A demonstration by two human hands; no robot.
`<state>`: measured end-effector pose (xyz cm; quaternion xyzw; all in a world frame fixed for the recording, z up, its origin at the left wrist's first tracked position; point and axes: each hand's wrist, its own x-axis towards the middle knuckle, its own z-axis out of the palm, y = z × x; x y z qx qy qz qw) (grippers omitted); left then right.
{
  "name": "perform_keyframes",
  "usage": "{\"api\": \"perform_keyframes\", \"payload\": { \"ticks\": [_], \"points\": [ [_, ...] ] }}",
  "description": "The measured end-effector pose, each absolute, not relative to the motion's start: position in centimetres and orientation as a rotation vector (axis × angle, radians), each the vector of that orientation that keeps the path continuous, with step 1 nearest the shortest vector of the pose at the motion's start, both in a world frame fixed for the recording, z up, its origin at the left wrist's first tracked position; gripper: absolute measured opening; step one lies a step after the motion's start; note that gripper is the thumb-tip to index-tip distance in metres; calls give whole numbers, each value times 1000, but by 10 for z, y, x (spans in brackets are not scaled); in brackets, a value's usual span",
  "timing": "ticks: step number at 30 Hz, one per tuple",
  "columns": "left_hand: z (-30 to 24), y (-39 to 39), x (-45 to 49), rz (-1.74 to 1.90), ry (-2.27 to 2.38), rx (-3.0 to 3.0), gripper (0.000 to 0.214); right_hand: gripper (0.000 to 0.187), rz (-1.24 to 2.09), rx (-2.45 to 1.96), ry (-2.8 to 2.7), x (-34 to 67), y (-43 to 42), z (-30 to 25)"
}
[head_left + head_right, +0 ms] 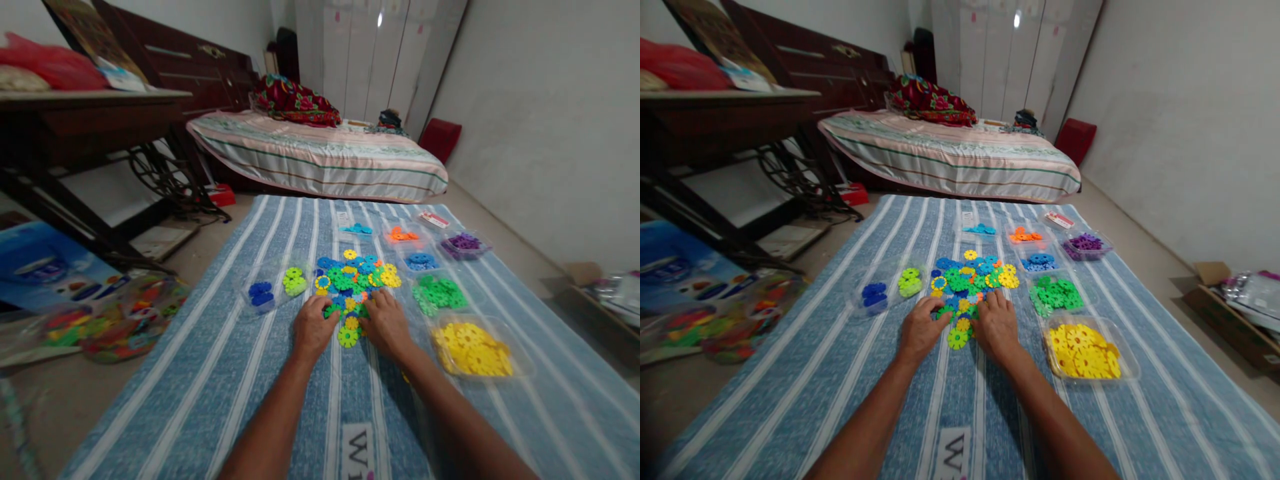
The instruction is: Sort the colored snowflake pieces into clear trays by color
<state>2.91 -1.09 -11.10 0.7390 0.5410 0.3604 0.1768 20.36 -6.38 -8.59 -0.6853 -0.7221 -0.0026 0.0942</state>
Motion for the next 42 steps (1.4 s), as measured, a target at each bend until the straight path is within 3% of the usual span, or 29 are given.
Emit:
{"api": "perform_keyframes", "payload": {
  "ticks": [7,11,17,26,35,42],
  "points": [
    [-108,-12,31,979,1544,2111,14,18,18,-1872,-2007,210,-61,-98],
    [-107,-13,31,971,1558,2118,12,1,32,-1720,-1915,218,-61,-106],
    [-109,-11,30,956,1559,2093,10,15,72,-1603,-1795,236,-67,-95],
    [-112,-10,29,983,1528,2046,7,17,-628,-1847,-1455,307,-78,-47],
    [-111,-11,28,1036,1508,2031,7,19,-32,-1551,-2154,199,-89,-87],
    [-111,-11,29,1050,1527,2033,9,17,-54,-1829,-2206,209,-90,-92]
  ]
}}
